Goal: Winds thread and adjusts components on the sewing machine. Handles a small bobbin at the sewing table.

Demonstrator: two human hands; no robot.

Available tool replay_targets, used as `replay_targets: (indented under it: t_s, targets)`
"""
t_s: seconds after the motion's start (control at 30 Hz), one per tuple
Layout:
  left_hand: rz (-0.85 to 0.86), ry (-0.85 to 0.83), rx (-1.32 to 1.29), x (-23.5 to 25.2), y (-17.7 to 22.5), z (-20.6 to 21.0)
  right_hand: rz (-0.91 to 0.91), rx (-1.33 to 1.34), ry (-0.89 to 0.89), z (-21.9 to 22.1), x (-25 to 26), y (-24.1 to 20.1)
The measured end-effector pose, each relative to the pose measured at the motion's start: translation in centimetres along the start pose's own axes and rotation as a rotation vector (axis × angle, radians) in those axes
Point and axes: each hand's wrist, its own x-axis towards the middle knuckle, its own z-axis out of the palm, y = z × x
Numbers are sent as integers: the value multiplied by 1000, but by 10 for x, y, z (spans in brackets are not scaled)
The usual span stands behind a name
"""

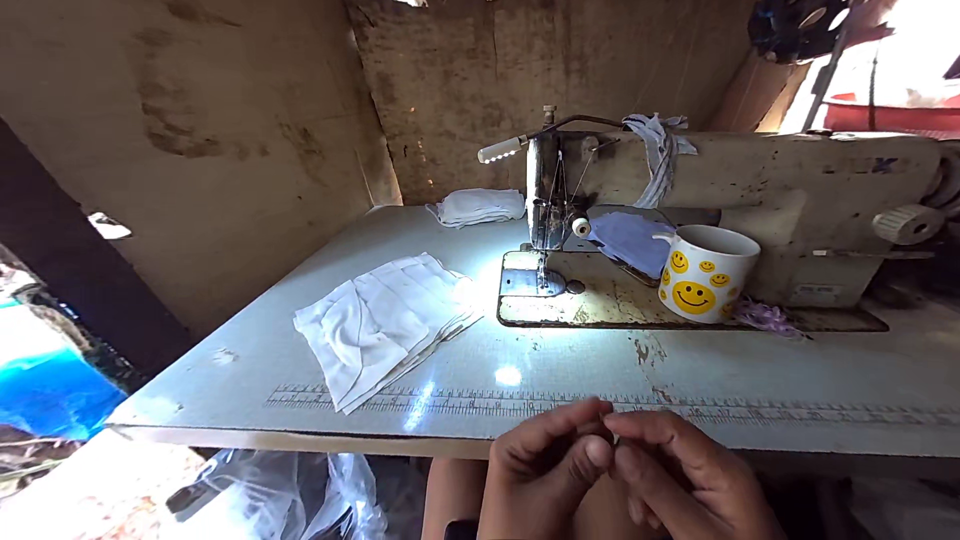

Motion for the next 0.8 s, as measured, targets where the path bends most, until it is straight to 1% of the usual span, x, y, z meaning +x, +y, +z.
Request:
replay_targets:
  t_s: [0.07,0.13,0.2,0.3,0.5,0.6,0.7,0.8]
  targets:
    - [-88,91,-121,-2,7,3,-22,-135,-32,0,-1,-3]
    - [-164,168,-233,-2,12,5,-122,-361,-28,1,-2,-1]
    - [-211,209,-321,-2,14,3,-217,-545,-2,1,0,0]
    - [-261,240,-381,-5,16,1,-274,-696,35,-2,7,1]
    - [-314,208,-296,-12,21,4,-408,-740,136,0,25,9]
    - [-317,175,-297,-16,21,3,-432,-777,160,0,30,16]
    - [-310,134,-295,-17,22,-1,-423,-780,140,-4,30,20]
    - [-335,62,-292,-19,21,-3,-440,-644,40,-1,31,12]
